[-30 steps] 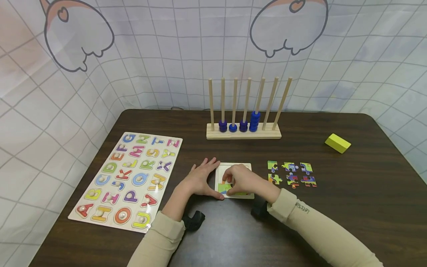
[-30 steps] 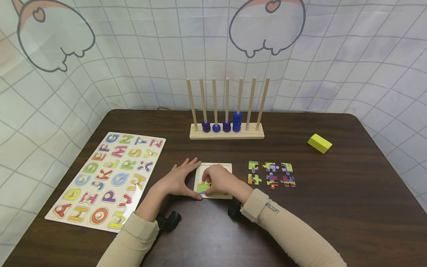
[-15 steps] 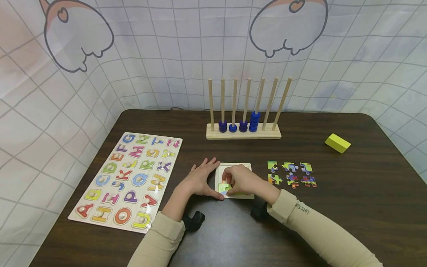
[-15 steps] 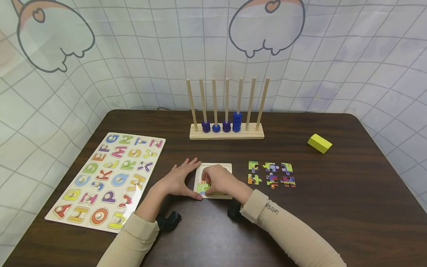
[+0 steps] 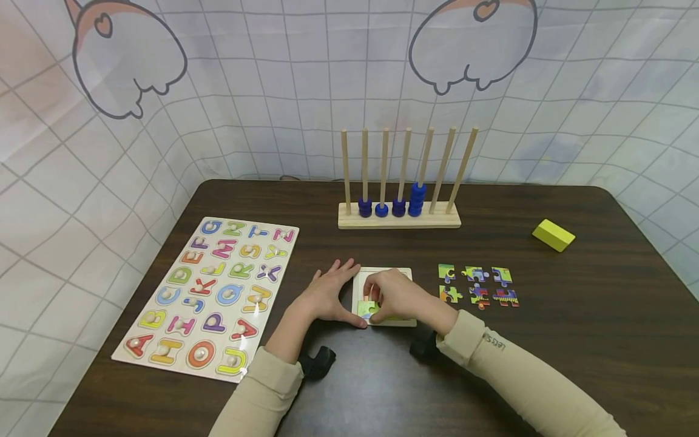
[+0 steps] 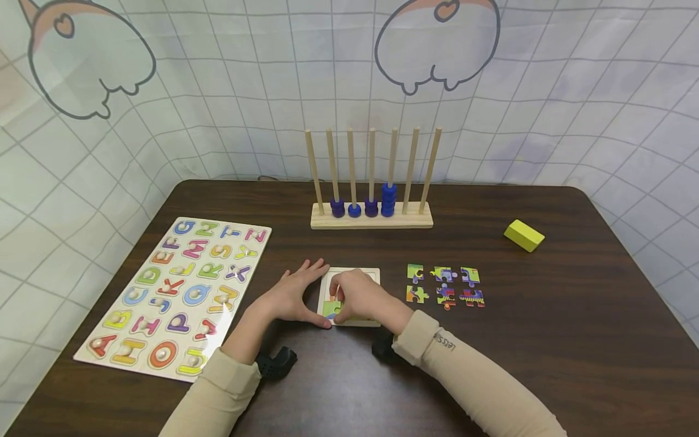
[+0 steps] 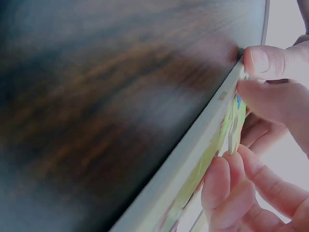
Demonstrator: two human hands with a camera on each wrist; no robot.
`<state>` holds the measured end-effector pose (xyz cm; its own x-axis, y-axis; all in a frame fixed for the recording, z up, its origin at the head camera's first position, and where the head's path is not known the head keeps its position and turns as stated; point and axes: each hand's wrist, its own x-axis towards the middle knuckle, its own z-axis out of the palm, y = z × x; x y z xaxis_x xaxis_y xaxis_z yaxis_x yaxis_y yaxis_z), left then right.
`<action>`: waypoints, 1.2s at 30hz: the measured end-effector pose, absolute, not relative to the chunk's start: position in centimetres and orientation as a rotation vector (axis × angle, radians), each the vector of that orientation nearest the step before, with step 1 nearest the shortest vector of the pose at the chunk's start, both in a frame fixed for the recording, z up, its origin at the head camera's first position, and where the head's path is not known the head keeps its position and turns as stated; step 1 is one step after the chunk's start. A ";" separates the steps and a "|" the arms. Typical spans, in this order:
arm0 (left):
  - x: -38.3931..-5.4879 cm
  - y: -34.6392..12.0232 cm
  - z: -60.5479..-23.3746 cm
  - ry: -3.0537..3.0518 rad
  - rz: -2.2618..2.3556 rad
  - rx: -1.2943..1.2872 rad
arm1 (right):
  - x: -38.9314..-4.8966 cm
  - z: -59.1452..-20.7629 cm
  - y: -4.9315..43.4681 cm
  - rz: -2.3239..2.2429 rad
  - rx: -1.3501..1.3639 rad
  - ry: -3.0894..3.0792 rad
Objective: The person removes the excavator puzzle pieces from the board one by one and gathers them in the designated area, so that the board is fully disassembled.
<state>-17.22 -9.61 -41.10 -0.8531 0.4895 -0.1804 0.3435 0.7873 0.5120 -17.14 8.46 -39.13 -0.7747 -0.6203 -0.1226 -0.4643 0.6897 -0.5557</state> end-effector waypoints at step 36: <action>-17.3 -9.6 -41.3 2.674 0.674 0.631 | -16.8 -38.6 9.7 -0.852 -0.888 2.571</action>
